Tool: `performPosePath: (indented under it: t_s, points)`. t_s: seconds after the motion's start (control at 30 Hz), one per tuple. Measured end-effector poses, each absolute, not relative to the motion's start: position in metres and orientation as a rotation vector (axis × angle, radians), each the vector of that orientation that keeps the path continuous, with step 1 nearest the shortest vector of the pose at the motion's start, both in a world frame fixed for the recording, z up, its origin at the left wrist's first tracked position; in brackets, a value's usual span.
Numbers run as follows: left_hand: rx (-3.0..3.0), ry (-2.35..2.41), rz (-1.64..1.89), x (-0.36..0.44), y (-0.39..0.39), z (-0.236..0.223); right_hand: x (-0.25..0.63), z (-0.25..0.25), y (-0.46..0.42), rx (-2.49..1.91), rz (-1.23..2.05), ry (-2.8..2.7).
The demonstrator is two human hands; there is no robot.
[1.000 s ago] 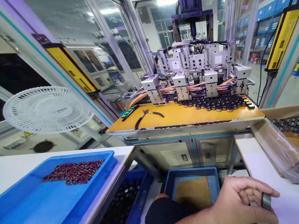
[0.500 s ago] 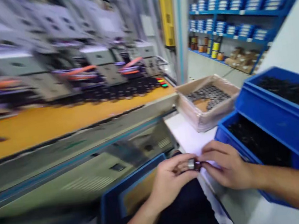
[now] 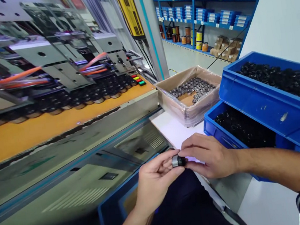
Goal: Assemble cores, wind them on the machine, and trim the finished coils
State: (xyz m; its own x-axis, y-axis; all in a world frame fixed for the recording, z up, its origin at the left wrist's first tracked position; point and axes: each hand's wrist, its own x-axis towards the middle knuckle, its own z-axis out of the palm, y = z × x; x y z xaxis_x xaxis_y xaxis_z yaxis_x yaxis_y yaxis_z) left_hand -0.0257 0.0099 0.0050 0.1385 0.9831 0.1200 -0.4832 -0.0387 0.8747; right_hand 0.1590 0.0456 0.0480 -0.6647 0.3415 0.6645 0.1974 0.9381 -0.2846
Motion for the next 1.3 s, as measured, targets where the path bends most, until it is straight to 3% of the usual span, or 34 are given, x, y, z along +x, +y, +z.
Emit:
performPosePath:
  t_s: [0.53, 0.73, 1.07, 1.3]
  points:
    - [0.922, 0.586, 1.224, -0.025, 0.008, 0.014, 0.161, 0.052, 0.044, -0.258, -0.03, -2.384]
    - [0.875, 0.619, 1.372, -0.004, -0.002, 0.008, 0.161, 0.051, 0.041, -0.247, -0.262, -2.316]
    - [1.996, 0.809, 1.761, -0.028, 0.008, 0.013, 0.161, 0.05, 0.038, -0.23, 0.02, -2.275]
    - [1.441, 0.769, 1.608, -0.016, 0.003, 0.005, 0.161, 0.049, 0.039, -0.332, -0.041, -2.274]
